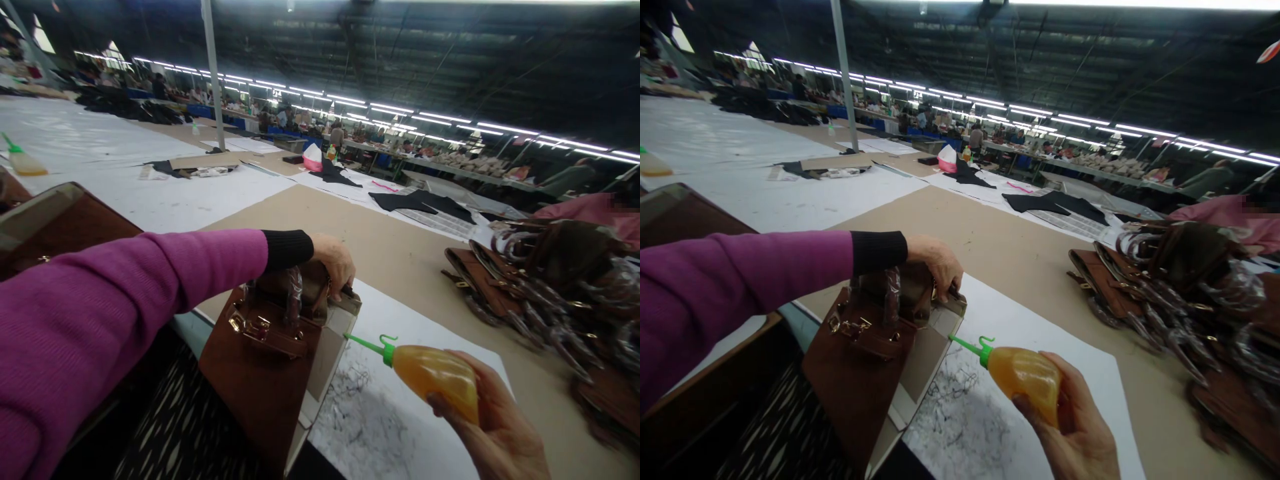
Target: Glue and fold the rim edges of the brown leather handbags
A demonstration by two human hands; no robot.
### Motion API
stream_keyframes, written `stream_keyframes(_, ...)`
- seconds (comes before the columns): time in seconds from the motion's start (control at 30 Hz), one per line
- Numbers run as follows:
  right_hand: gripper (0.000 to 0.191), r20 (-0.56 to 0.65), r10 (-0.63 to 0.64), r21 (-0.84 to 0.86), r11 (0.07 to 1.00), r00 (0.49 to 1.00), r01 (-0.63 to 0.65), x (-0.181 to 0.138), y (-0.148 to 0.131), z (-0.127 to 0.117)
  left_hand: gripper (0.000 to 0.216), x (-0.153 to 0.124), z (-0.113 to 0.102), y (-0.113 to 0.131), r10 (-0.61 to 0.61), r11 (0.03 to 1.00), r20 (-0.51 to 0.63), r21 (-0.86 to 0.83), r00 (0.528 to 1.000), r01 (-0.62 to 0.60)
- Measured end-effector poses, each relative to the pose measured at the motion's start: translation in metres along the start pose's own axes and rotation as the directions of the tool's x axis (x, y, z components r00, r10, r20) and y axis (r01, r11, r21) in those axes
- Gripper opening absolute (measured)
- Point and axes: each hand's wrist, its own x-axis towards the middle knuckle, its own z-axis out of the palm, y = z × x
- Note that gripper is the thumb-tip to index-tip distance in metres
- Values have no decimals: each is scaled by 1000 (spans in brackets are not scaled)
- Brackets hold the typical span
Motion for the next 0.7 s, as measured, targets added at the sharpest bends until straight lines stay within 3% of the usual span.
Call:
stream_keyframes(0.3,54,43,69,-18,998,997,-68,-19,-2,0,19,-2,5,4,18,999,-102,-41,995,-22)
stream_keyframes(0.43,53,94,65,-29,998,993,-63,-22,11,-6,15,-8,3,12,-32,999,-72,-28,997,30)
stream_keyframes(0.7,48,325,11,-77,997,946,15,-27,38,-26,6,-14,3,18,-28,999,-104,-41,994,24)
